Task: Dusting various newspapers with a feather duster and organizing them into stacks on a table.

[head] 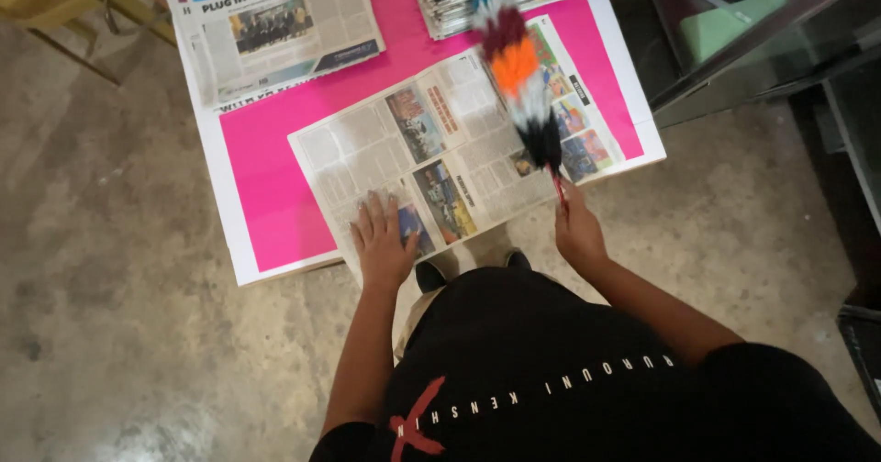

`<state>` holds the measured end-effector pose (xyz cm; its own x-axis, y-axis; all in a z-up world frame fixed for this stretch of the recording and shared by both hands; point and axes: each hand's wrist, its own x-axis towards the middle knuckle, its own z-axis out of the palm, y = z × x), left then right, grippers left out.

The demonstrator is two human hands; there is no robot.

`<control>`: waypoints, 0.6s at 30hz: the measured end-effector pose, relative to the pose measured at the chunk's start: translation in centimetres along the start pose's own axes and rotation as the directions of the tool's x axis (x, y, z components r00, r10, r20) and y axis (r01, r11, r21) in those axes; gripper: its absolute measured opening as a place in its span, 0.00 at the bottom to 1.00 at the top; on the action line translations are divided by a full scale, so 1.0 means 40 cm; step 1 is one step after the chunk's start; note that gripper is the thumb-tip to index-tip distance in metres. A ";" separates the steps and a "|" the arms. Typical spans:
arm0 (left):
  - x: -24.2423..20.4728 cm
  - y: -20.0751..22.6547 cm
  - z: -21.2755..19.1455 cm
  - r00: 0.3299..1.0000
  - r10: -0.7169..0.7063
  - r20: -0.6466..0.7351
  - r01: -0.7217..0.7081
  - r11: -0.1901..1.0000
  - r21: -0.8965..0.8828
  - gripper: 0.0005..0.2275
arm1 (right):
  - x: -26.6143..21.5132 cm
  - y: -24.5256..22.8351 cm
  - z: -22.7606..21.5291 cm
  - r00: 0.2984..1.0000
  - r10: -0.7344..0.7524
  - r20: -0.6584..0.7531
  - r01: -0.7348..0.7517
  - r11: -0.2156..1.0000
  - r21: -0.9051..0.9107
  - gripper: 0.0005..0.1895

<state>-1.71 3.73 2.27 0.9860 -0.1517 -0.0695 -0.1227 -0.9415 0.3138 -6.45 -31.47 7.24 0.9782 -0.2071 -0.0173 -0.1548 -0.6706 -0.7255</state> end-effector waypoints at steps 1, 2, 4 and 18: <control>0.001 -0.002 0.003 1.000 0.007 0.002 -0.007 1.000 0.001 0.37 | -0.019 0.049 0.017 1.000 0.005 -0.006 -0.005 1.000 0.000 0.26; 0.001 -0.004 0.006 1.000 0.021 -0.021 -0.020 1.000 0.009 0.37 | -0.038 0.099 0.033 0.995 0.008 0.096 0.005 0.991 -0.133 0.26; -0.002 -0.006 0.016 0.999 0.038 -0.035 -0.038 0.999 0.020 0.37 | -0.061 0.086 0.025 0.980 0.034 0.196 0.019 0.965 -0.261 0.27; 0.004 -0.040 0.066 0.997 0.062 -0.039 -0.061 0.998 0.033 0.35 | 0.017 0.241 -0.030 0.974 0.224 0.024 -0.196 0.899 -0.392 0.32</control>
<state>-1.67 4.43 -0.74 0.9801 -0.1981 -0.0128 -0.1862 -0.9398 0.2864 -7.43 -38.92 1.05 0.9219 -0.3344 -0.1959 -0.3857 -0.8410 -0.3793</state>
